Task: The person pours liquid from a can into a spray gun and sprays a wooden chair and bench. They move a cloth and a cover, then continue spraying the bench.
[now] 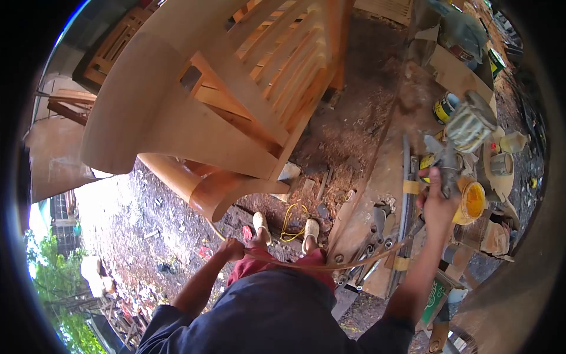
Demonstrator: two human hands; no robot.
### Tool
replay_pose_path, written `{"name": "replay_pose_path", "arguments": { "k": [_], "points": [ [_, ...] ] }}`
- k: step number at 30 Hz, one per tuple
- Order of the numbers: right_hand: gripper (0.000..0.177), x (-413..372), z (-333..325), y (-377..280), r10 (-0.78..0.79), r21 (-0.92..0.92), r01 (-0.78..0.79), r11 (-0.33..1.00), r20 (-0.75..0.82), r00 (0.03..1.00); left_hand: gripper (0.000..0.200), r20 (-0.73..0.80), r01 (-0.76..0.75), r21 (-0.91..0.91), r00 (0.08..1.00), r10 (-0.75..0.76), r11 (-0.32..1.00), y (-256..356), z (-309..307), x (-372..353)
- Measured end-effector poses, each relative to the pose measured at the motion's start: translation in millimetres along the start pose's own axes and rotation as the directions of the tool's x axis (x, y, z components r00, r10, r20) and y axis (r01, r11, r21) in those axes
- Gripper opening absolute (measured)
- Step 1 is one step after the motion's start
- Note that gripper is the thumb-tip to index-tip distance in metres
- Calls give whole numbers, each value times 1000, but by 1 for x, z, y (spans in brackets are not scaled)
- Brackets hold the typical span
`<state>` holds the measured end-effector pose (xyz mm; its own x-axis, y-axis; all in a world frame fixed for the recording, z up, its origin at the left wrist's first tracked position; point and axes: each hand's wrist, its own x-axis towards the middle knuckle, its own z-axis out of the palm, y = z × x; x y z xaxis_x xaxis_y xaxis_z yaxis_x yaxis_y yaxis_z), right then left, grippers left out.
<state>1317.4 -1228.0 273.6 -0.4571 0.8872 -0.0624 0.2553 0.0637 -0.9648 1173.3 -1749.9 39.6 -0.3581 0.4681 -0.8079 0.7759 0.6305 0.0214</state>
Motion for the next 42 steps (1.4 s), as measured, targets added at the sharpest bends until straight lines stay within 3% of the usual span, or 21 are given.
{"name": "replay_pose_path", "arguments": {
  "k": [4,6,8,9,10,12,13,15,16,18,22,24,25,26,28,30,31,32,35,38,42],
  "points": [
    [40,0,12,41,139,-55,-141,989,-35,990,26,-2,-122,-127,992,122,984,22,-49,-5],
    [44,3,6,56,323,-110,-317,942,35,946,23,-35,-13,-134,999,8,991,13,-7,16],
    [43,-3,13,68,195,2,-196,981,-72,978,24,-37,-39,-134,999,35,990,9,-6,13],
    [41,-6,11,67,195,30,-194,981,-53,979,30,-4,-35,-157,999,35,987,8,-12,8],
    [39,-1,1,77,31,48,-33,998,58,998,31,-57,-30,-162,998,21,986,7,-1,12],
    [38,-1,-6,85,207,-35,-211,977,-95,974,34,-164,-9,-175,986,-20,985,1,27,24],
    [39,-19,9,53,175,-19,-183,983,-198,964,30,-159,-60,-160,987,34,985,3,16,20],
    [43,16,-17,110,37,29,-36,999,-49,998,28,-196,-84,-157,979,52,984,5,15,31],
    [42,25,-27,109,74,60,-84,995,152,986,27,-215,-93,-157,975,58,983,5,16,35],
    [41,-14,11,59,-58,-15,57,998,-19,998,24,-184,-41,-193,983,5,980,14,-2,32],
    [43,10,32,47,-20,-156,26,987,43,999,20,-160,-55,-79,986,42,995,12,6,54],
    [44,4,5,52,38,-244,-45,969,-33,999,23,-153,-14,-227,988,-21,974,12,-11,30],
    [46,22,3,71,58,-148,-66,987,-60,997,24,-178,17,-282,981,-70,959,12,3,38],
    [48,13,17,57,-210,-37,207,978,-131,969,26,-120,9,-281,992,-44,960,11,10,46],
    [44,3,17,33,34,-83,-42,996,-88,996,25,-187,-51,-238,982,5,970,8,4,35],
    [40,12,19,39,67,-13,-68,998,-86,994,23,-154,-70,-126,987,50,990,11,-17,17],
    [39,15,18,43,86,17,-85,996,-80,993,22,-173,58,-232,980,-100,971,18,-47,-7],
    [39,14,15,49,105,45,-102,994,-72,992,23,-186,30,-183,980,-65,983,17,-49,-9],
    [28,14,6,82,123,122,-125,985,23,992,21,-158,13,-74,987,-24,997,10,-42,-5],
    [29,-13,6,97,-52,63,40,997,208,977,24,-111,-2,-15,994,0,1000,14,-65,-21],
    [22,-45,0,110,-59,-87,125,988,534,844,21,-122,-8,11,992,9,1000,14,-48,-14]
  ]
}}
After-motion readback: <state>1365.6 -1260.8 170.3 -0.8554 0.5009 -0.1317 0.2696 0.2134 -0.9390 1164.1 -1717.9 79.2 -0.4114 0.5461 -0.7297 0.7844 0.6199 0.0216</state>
